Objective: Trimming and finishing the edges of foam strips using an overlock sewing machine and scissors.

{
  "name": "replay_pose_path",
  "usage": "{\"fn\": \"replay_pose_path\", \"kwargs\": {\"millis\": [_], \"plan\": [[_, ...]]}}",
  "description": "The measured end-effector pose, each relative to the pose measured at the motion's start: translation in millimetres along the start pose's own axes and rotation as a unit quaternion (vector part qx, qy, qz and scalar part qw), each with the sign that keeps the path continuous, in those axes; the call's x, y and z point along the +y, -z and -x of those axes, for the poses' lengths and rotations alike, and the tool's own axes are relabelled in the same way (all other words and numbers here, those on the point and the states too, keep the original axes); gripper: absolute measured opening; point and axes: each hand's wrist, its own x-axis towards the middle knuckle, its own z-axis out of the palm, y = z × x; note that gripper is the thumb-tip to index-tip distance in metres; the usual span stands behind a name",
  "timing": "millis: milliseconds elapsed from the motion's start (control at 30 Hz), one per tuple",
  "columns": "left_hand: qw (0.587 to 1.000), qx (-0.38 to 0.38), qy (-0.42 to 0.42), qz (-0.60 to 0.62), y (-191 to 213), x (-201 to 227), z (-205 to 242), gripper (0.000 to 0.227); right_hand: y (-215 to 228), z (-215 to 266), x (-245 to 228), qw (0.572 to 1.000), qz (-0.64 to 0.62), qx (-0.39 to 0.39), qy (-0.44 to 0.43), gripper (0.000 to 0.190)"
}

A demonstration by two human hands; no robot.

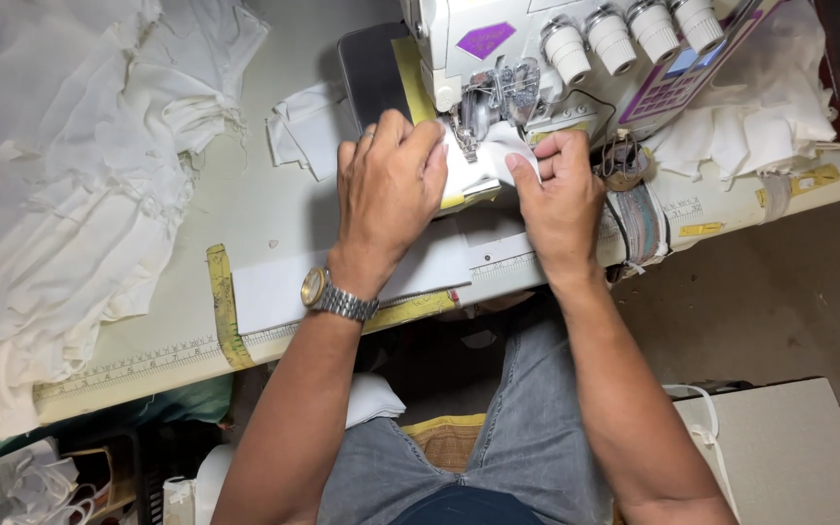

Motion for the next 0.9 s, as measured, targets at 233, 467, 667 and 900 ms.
{"fn": "replay_pose_path", "kwargs": {"millis": [233, 467, 667, 900], "plan": [[0.999, -0.008, 0.042, -0.026, -20, -26, -38, 0.016, -9, 27, 18, 0.996, 0.083, -0.005, -0.044, 0.033], [0.988, 0.04, 0.116, -0.098, -49, -87, -87, 0.011, -9, 44, 45, 0.997, 0.036, 0.033, 0.055, 0.024], [0.985, 0.046, 0.139, -0.089, 16, -141, -7, 0.01, 4, 53, 55, 0.986, 0.039, 0.025, 0.162, 0.015], [0.963, -0.023, 0.233, -0.132, 122, -117, 130, 0.025, -12, 78, -7, 0.969, 0.022, -0.142, 0.2, 0.008]]}}
